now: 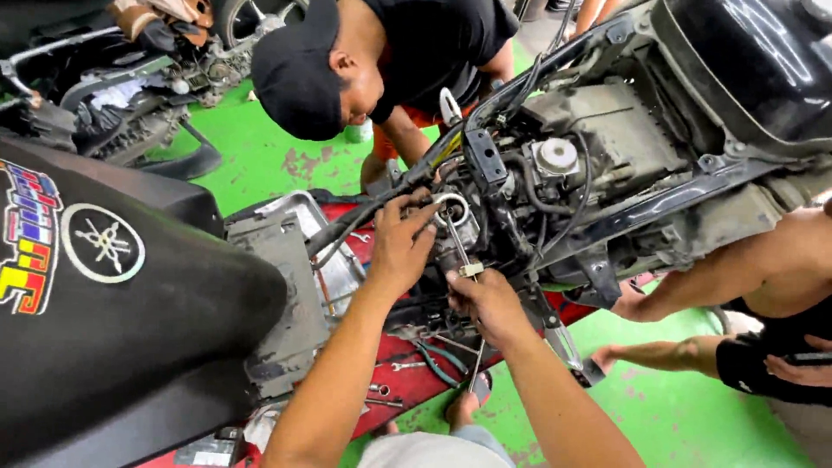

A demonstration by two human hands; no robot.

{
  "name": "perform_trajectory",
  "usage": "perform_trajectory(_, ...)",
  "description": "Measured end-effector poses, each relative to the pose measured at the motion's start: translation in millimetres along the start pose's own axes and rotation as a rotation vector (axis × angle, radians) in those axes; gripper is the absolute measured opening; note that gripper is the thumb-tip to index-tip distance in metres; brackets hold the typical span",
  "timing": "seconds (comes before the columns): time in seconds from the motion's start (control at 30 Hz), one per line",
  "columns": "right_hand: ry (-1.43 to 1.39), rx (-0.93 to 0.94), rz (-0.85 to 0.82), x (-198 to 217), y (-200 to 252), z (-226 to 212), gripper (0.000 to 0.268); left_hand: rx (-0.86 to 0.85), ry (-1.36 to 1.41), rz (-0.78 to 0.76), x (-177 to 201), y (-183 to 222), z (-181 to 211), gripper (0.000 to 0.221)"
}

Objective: The person is using a wrench to work on the engine components of a disassembled motorcycle, securing or loosening mechanical parts.

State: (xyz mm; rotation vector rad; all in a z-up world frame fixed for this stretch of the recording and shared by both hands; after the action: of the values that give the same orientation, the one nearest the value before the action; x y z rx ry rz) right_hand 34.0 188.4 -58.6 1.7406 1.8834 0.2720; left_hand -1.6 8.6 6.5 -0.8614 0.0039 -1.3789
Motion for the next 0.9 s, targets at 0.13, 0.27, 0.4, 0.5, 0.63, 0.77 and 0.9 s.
perform_trajectory(0.13,0.024,0.078,-0.006,3.8,-4.2,2.7,0.015,-0.040,-0.016,0.085,6.9,37.9,-22.5,0.033)
perform_trajectory(0.27,0.022,0.099,0.021,9.5,-9.1,15.6,0.015,0.055,0.060,0.088,23.7,80.2,-25.0,0.030)
perform_trajectory(0.4,0.058,0.174,0.038,-0.5,-2.8,13.9,0.011,0.148,0.115,0.055,36.6,118.2,-35.1,0.027)
perform_trajectory(0.5,0.057,0.196,0.077,-8.6,1.5,14.3,0.013,0.205,0.105,0.038,44.5,142.0,-36.5,0.026)
perform_trajectory(0.63,0.145,0.223,0.106,-14.5,6.0,12.2,0.015,0.305,0.118,0.021,46.2,160.8,-43.7,0.026)
perform_trajectory(0.77,0.296,0.183,0.176,-25.4,14.5,7.7,0.021,0.502,0.231,0.005,49.0,165.8,-37.7,0.031)
perform_trajectory(0.9,0.380,0.243,0.237,-28.8,11.9,12.4,0.022,0.473,0.209,-0.003,51.4,167.8,-36.5,0.030)
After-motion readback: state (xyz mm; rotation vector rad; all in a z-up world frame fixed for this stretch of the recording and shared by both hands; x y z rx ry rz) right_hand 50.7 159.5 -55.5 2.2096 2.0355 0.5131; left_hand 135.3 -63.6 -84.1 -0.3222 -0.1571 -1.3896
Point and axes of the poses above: each hand's wrist, its own y-axis away from the middle knuckle, its own x-axis out of the back of the hand, z = x × y, the point moved 3 cm from there along -y, towards the middle knuckle, and after that the axes turned 10 degrees about -x, right-handed, at the moved point
